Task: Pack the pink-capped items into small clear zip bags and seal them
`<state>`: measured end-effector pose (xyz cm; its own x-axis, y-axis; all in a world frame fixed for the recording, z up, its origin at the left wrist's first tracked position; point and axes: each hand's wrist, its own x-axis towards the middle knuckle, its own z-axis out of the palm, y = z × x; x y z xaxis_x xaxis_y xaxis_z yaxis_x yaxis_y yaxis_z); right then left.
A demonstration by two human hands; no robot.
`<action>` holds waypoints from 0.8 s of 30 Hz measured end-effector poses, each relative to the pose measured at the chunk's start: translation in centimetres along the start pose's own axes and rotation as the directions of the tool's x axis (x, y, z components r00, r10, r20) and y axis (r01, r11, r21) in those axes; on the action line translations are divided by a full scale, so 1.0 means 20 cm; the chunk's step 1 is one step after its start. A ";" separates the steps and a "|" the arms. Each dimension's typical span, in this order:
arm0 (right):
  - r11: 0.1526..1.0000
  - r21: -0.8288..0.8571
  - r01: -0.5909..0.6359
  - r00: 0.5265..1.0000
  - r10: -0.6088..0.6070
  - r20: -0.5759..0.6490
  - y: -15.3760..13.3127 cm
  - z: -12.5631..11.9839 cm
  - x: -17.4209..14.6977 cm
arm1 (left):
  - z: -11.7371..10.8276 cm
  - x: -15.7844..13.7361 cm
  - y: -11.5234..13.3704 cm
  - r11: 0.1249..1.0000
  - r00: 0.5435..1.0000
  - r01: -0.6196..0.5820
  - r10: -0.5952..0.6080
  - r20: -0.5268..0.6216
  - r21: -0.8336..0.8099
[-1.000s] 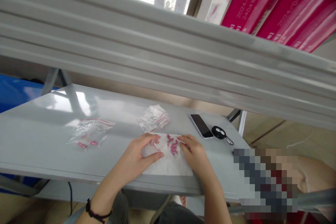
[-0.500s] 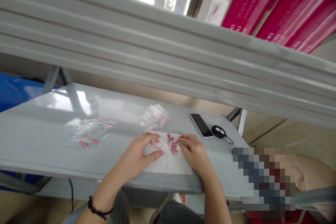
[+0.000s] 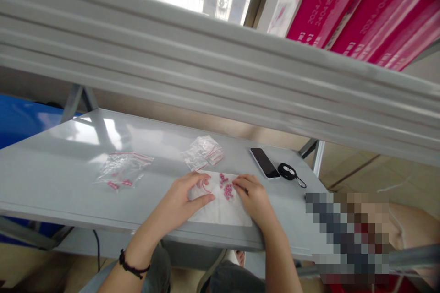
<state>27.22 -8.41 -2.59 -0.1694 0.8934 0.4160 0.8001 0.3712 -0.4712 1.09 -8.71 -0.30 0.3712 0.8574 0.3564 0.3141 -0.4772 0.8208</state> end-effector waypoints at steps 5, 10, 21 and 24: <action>0.999 -0.012 -0.031 0.999 0.031 -0.011 0.02 0.00 0.00 | 0.00 0.00 0.00 1.000 1.000 0.002 -0.002 0.004 -0.014; 0.999 -0.018 -0.036 0.999 0.036 0.005 0.02 0.02 0.00 | 0.00 0.00 -0.01 0.999 1.000 0.011 -0.010 0.008 -0.037; 0.996 0.004 -0.091 0.996 0.091 -0.002 0.02 0.02 0.01 | 0.00 -0.01 -0.01 0.856 0.972 0.224 -0.233 0.039 -0.467; 0.995 0.030 -0.094 0.995 0.095 -0.016 0.01 0.01 0.01 | -0.01 -0.01 -0.02 0.738 0.959 0.245 -0.280 0.045 -0.629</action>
<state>27.20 -8.11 -2.79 -0.0836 0.9204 0.3819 0.7949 0.2927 -0.5315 0.77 -8.73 -0.58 0.3069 0.9473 0.0920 -0.2265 -0.0212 0.9738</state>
